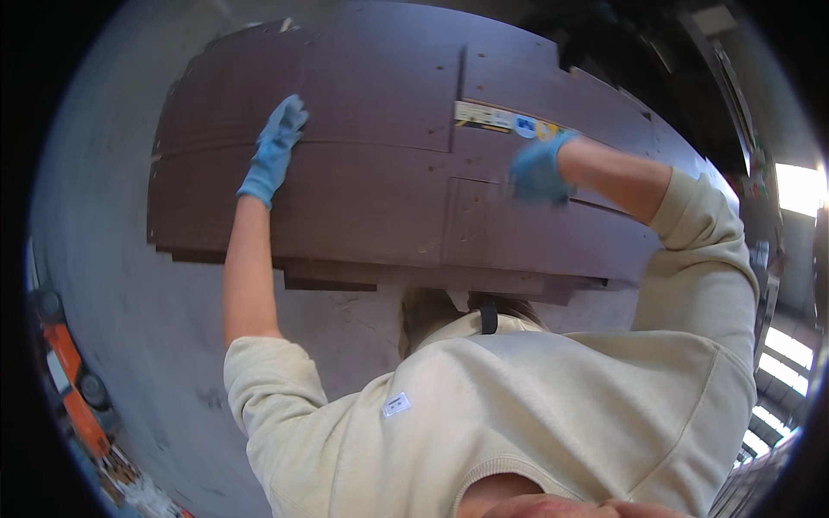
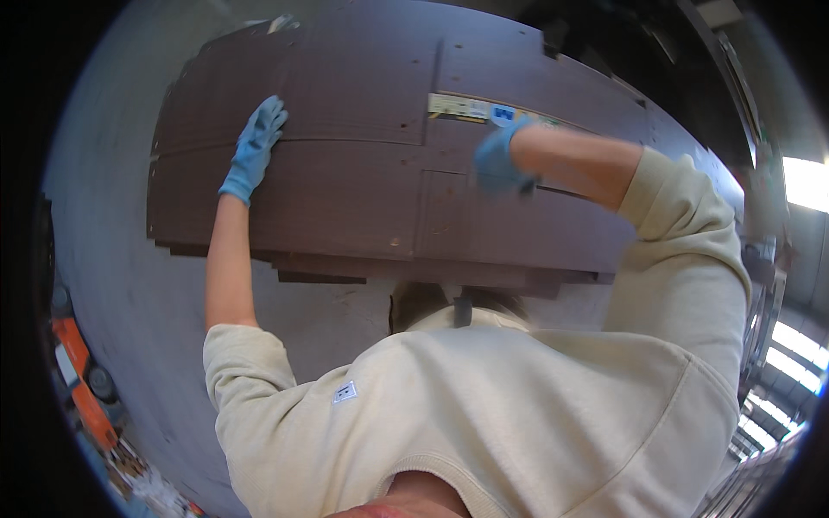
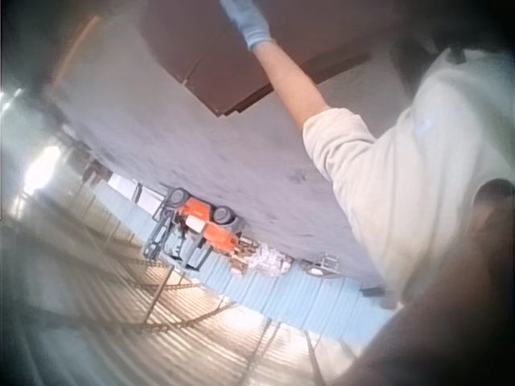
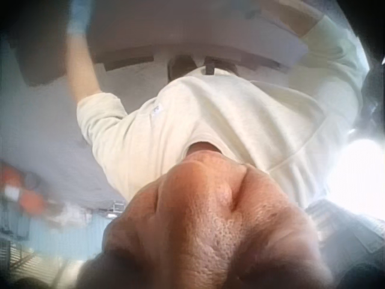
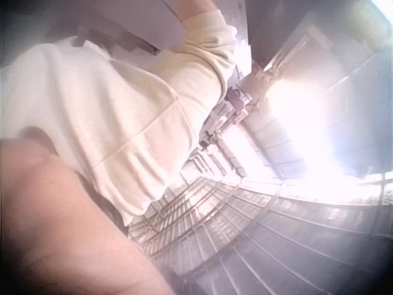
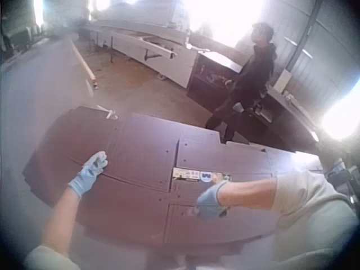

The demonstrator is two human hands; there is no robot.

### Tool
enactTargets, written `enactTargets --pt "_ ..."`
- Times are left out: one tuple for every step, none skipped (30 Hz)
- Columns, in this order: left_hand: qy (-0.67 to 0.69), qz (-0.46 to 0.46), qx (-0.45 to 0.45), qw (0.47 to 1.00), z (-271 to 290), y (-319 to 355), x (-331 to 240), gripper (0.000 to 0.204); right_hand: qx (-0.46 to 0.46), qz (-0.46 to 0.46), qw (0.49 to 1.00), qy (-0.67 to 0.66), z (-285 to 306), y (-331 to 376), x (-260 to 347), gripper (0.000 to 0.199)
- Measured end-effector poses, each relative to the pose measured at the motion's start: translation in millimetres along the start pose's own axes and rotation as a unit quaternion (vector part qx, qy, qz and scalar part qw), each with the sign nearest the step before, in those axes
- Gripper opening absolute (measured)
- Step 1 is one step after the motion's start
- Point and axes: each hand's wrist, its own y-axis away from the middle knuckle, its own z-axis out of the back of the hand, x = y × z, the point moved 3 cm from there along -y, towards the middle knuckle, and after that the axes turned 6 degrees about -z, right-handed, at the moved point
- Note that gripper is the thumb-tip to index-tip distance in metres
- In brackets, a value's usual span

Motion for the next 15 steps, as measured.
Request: enactTargets --pt "-0.029 0.005 -0.001 1.000 -4 1 -2 0.091 0.048 0.032 0.998 0.015 -16 14 1 0.033" --pt "-0.101 -0.019 0.012 0.995 -17 -1 -10 0.088 0.085 -0.003 0.995 0.044 -40 32 -4 0.035" --pt "-0.165 -0.040 0.014 0.985 -25 -2 -16 0.085 0.135 0.003 0.989 0.057 -59 46 -9 0.037" --pt "-0.228 -0.061 0.015 0.972 -38 0 -24 0.083 0.043 -0.119 0.992 0.015 -65 55 -37 0.038" --pt "-0.294 -0.073 0.001 0.953 -54 3 -29 0.080 -0.040 -0.202 0.978 -0.028 -71 62 -64 0.040" --pt "-0.437 -0.067 0.004 0.897 -75 5 -33 0.081 -0.123 -0.290 0.947 -0.055 -84 74 -93 0.041" --pt "-0.576 -0.055 -0.008 0.815 -95 7 -39 0.082 -0.097 -0.276 0.946 -0.143 -111 79 -115 0.043" --pt "-0.596 -0.091 -0.002 0.798 -121 4 -46 0.083 -0.073 -0.263 0.938 -0.215 -141 87 -136 0.044" --pt "-0.612 -0.133 0.002 0.780 -151 3 -50 0.084 -0.056 -0.215 0.927 -0.303 -169 94 -156 0.045" --pt "-0.639 -0.155 0.010 0.753 -180 0 -56 0.086 0.074 -0.121 0.939 -0.312 -198 98 -170 0.050" --pt "-0.625 -0.205 0.033 0.752 -218 -9 -63 0.086 0.004 -0.194 0.931 -0.308 -223 112 -201 0.049" --pt "-0.622 -0.230 0.052 0.747 -258 -16 -66 0.086 -0.070 -0.187 0.928 -0.314 -242 127 -232 0.049" --pt "-0.626 -0.246 0.068 0.737 -300 -21 -72 0.086 -0.154 -0.299 0.887 -0.316 -258 145 -270 0.043" --pt "-0.591 -0.270 0.092 0.755 -346 -31 -78 0.086 -0.185 -0.395 0.809 -0.395 -280 164 -310 0.038" --pt "-0.585 -0.285 0.123 0.749 -396 -41 -83 0.086 -0.237 -0.483 0.819 -0.201 -291 184 -342 0.035"
